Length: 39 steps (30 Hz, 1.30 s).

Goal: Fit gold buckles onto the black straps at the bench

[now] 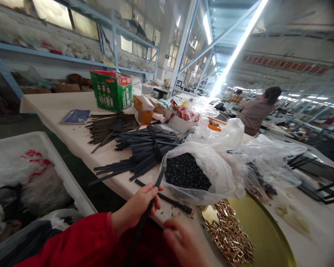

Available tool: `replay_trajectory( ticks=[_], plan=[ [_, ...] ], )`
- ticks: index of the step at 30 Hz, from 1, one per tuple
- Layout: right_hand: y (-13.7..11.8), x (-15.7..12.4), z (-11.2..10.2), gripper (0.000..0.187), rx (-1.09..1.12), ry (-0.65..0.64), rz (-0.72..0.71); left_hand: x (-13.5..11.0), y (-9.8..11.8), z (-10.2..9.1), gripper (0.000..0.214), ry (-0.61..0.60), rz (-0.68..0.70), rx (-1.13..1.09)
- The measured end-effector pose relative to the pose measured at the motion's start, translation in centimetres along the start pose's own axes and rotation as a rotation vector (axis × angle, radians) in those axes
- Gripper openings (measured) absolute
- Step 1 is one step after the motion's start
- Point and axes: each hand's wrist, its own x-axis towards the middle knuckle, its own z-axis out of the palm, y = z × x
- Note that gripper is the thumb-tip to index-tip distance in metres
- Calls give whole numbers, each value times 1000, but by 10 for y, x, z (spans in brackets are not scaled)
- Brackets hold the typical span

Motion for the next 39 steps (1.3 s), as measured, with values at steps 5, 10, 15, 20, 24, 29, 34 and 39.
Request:
replay_trajectory(
  ticks=[5, 10, 15, 20, 24, 29, 34, 39],
  plan=[
    [41, 92, -56, 25, -429, 4, 54, 5, 4, 0, 32, -76, -35, 114],
    [71, 140, -61, 22, -574, -60, 76, 12, 0, -1, 26, -104, -92, 122],
    [77, 140, -53, 15, -577, -79, 17, 20, -4, 2, 25, -127, -132, 136],
    [74, 141, -61, 18, -414, 48, 6, 20, -7, 6, 23, -140, -119, 172],
    [60, 130, -63, 27, -207, 173, 26, 16, -6, 8, 20, -186, -58, 227],
    [22, 87, -56, 35, 891, 121, 335, 11, -10, 16, 33, -299, 1, 287],
    [-10, 55, -48, 33, 1361, 93, 494, 0, -13, 22, 32, -293, 75, 463],
    [-20, 40, -44, 30, 1399, 48, 473, -11, -13, 21, 32, -209, 114, 640]
  ],
)
